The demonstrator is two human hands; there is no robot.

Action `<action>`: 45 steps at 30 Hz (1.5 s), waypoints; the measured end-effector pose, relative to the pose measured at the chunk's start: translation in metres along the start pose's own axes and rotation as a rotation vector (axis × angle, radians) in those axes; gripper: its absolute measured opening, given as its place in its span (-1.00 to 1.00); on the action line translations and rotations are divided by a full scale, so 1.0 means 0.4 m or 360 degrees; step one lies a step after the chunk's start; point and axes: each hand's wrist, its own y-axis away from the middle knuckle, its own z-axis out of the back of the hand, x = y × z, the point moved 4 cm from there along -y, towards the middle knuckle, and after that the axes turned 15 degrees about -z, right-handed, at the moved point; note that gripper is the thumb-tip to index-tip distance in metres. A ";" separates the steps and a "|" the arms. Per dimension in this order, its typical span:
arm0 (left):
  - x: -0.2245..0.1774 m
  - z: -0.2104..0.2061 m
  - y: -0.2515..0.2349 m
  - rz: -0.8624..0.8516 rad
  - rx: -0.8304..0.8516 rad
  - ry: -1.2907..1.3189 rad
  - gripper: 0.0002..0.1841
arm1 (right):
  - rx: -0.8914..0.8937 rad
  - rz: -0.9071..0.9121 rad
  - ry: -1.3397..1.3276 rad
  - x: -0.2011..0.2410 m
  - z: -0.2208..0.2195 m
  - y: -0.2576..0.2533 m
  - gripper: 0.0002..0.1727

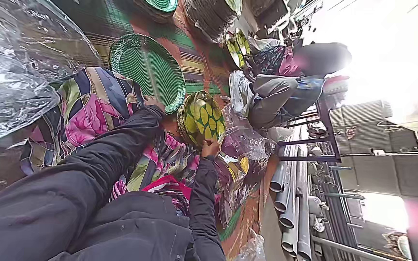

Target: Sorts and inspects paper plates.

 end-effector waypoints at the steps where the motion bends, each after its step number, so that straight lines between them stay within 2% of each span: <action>1: 0.014 -0.009 -0.028 -0.0055 -0.0390 0.0162 -0.43 | -0.0158 -0.0009 -0.0046 0.010 0.015 0.007 -0.78; 3: 0.020 -0.002 -0.038 -0.0200 -0.0859 0.0383 -0.19 | -0.0517 0.0135 -0.0154 0.036 0.044 0.022 -0.75; 6: -0.002 0.035 0.006 -0.0459 -0.1463 0.0442 -0.17 | -0.0899 0.0694 -0.0275 0.107 0.063 0.053 -0.77; 9: -0.030 0.048 0.058 -0.0834 -0.2363 0.0107 -0.27 | -0.0854 0.1141 -0.0130 0.186 0.006 0.082 -0.81; 10: -0.044 0.053 0.079 -0.0934 -0.2487 0.0002 -0.31 | -0.0804 0.1248 -0.0088 0.207 -0.025 0.085 -0.81; 11: -0.054 0.052 0.090 -0.1018 -0.2485 -0.0088 -0.36 | -0.0722 0.1320 -0.0045 0.225 -0.057 0.087 -0.80; 12: -0.057 0.045 0.086 -0.1060 -0.2372 -0.0179 -0.41 | -0.0633 0.1371 -0.0006 0.239 -0.091 0.088 -0.78; 14: -0.042 0.023 0.054 -0.0963 -0.1798 -0.0240 -0.46 | -0.0460 0.1384 0.0066 0.251 -0.151 0.091 -0.76; 16: -0.006 0.000 0.002 -0.0535 -0.1089 -0.0126 -0.53 | -0.0361 0.1259 0.0159 0.236 -0.193 0.090 -0.71; 17: 0.015 -0.014 -0.031 -0.0303 -0.0767 -0.0064 -0.47 | -0.0318 0.1138 0.0190 0.218 -0.204 0.086 -0.63; 18: 0.031 -0.025 -0.056 -0.0132 -0.0546 -0.0032 -0.40 | -0.0261 0.0981 0.0252 0.193 -0.213 0.079 -0.53; 19: 0.038 -0.033 -0.072 -0.0027 -0.0444 -0.0038 -0.36 | -0.0183 0.0799 0.0346 0.162 -0.223 0.069 -0.43; 21: 0.033 -0.037 -0.078 0.0055 -0.0416 -0.0043 -0.32 | 0.0021 0.0483 0.0570 0.095 -0.241 0.045 -0.35; 23: 0.035 -0.041 -0.083 0.0123 -0.0446 -0.0023 -0.21 | 0.0127 0.0324 0.0667 0.051 -0.243 0.033 -0.42; 25: 0.043 -0.045 -0.077 0.0171 -0.0567 0.0091 -0.14 | 0.0140 0.0334 0.0740 0.039 -0.233 0.033 -0.49; 26: 0.030 -0.032 -0.042 0.0172 -0.0515 0.0106 -0.17 | 0.0143 0.0367 0.0754 0.038 -0.227 0.039 -0.53; 28: -0.016 0.030 0.040 0.0198 0.0004 0.0009 -0.24 | 0.0153 0.0388 0.0740 0.045 -0.211 0.048 -0.57; 29: -0.021 0.034 0.040 0.0192 0.0019 -0.0004 -0.26 | 0.0148 0.0374 0.0732 0.051 -0.204 0.050 -0.58; 30: -0.013 0.010 0.009 0.0174 -0.0163 0.0002 -0.30 | 0.0139 0.0353 0.0721 0.052 -0.200 0.053 -0.58; 31: 0.003 -0.036 -0.045 0.0124 -0.0526 0.0019 -0.38 | 0.0127 0.0333 0.0720 0.047 -0.200 0.055 -0.57; 32: 0.010 -0.060 -0.084 0.0042 -0.0618 -0.0057 -0.48 | 0.0113 0.0317 0.0705 0.045 -0.200 0.057 -0.56; 34: -0.010 -0.082 -0.098 -0.0171 -0.0453 -0.0254 -0.64 | 0.0100 0.0292 0.0672 0.040 -0.201 0.063 -0.51; 36: -0.027 -0.099 -0.105 -0.0239 -0.0296 -0.0366 -0.63 | 0.0085 0.0287 0.0659 0.037 -0.201 0.067 -0.48; 42: -0.046 -0.081 -0.092 -0.0332 -0.0196 -0.0404 -0.75 | 0.0046 0.0282 0.0831 0.037 -0.219 0.024 -0.50; 45: -0.059 -0.078 -0.078 -0.0544 -0.0080 -0.0395 -0.75 | 0.0027 0.0160 0.0894 0.029 -0.209 -0.016 -0.46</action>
